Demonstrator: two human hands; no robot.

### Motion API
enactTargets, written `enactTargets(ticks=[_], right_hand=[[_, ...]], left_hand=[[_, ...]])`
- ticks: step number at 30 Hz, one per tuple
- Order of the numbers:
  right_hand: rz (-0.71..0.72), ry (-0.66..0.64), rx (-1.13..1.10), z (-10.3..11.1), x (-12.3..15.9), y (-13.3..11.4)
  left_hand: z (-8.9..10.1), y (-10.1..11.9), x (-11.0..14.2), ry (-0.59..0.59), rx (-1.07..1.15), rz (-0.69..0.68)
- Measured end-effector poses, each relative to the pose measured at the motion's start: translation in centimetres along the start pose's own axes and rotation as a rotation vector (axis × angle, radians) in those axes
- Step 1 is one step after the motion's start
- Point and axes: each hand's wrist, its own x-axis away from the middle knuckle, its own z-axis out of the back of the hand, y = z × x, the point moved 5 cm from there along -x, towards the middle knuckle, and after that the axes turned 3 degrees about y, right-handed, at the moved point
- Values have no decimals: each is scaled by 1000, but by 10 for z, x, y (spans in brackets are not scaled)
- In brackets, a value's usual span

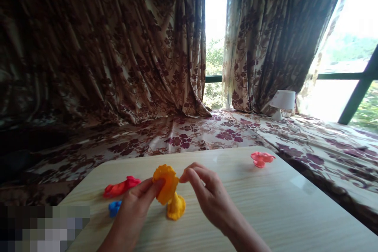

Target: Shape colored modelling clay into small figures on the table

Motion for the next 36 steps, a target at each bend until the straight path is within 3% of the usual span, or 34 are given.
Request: enactTargets(ticks=[3, 5, 9, 13, 22, 29, 36], right_hand=[[-12, 6, 95, -2, 0, 4], [-4, 9, 140, -5, 1, 6], [-27, 53, 108, -7, 0, 11], [-141, 83, -18, -5, -2, 15], [-265, 92, -131, -4, -3, 19], [-285, 79, -170, -4, -2, 21], [-304, 29, -169, -8, -2, 17]], left_hand=[[7, -1, -2, 140, -45, -45], [7, 0, -1, 165, -42, -60], [0, 2, 2, 80, 101, -12], [-2, 2, 2, 29, 226, 57], [3, -4, -1, -24, 207, 79], [7, 5, -1, 71, 159, -35], [3, 0, -1, 33, 235, 74]])
